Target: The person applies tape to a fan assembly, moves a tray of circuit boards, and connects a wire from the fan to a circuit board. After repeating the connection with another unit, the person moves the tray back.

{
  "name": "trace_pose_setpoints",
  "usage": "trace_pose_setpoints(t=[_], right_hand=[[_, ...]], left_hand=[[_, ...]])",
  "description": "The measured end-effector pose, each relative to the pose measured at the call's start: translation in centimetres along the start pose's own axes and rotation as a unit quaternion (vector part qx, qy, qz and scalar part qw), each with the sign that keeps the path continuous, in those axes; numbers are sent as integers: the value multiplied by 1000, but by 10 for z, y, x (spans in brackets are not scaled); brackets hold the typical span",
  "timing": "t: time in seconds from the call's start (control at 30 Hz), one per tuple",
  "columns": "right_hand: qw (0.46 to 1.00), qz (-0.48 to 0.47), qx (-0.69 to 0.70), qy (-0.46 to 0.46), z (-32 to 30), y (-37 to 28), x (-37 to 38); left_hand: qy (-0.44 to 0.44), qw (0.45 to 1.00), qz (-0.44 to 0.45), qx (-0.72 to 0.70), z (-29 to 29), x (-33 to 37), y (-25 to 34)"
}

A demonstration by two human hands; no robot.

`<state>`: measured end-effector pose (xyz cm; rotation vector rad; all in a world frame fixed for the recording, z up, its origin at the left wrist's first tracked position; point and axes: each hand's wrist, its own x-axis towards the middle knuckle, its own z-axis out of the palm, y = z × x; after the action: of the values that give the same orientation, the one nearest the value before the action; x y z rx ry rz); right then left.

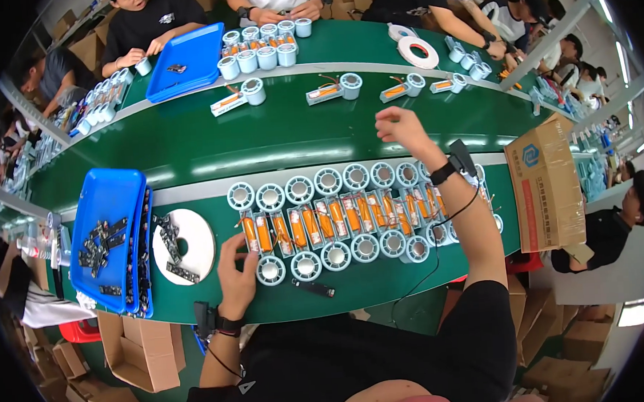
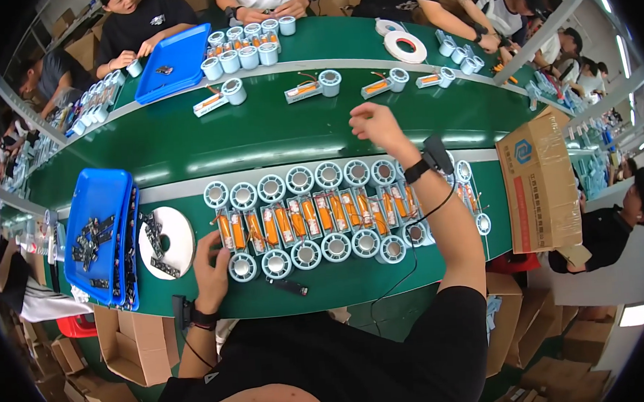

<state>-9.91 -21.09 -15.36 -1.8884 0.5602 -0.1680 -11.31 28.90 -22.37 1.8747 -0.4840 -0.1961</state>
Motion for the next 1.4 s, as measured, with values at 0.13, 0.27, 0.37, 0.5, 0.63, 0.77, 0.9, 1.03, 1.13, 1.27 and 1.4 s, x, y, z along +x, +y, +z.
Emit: trace_pose_setpoints(t=[0.13, 0.27, 0.37, 0.5, 0.63, 0.77, 0.9, 1.03, 1.13, 1.27, 1.4], right_hand=[[938, -120, -322, 44, -13, 19, 15], [798, -191, -552, 152, -48, 23, 55], [741, -143, -628, 190, -55, 19, 76], [709, -188, -650, 200, -46, 38, 116], [707, -155, -677, 134, -51, 43, 126], [681, -185, -704, 72, -57, 35, 117], [674, -224, -697, 100, -53, 44, 113], [707, -151, -689, 50, -61, 19, 84], [654, -154, -733, 106, -97, 39, 72], [666, -24, -738, 108, -137, 54, 85], [679, 79, -719, 130, -154, 67, 102]], left_hand=[[-25, 1000, -8, 9, -5, 35, 0], [5, 999, 36, 7, 6, 41, 5], [31, 998, 53, -1, 16, 24, 3], [71, 993, -3, -94, 22, 11, -13], [66, 996, -4, -53, 21, 14, -8], [57, 998, -13, 1, 23, 22, -10], [72, 995, -41, -47, 24, 21, -11], [91, 996, -9, 5, 25, 21, -15], [92, 995, -32, -22, 29, 21, -14], [92, 995, -41, -27, 30, 24, -14], [96, 995, -34, -17, 31, 22, -16]])
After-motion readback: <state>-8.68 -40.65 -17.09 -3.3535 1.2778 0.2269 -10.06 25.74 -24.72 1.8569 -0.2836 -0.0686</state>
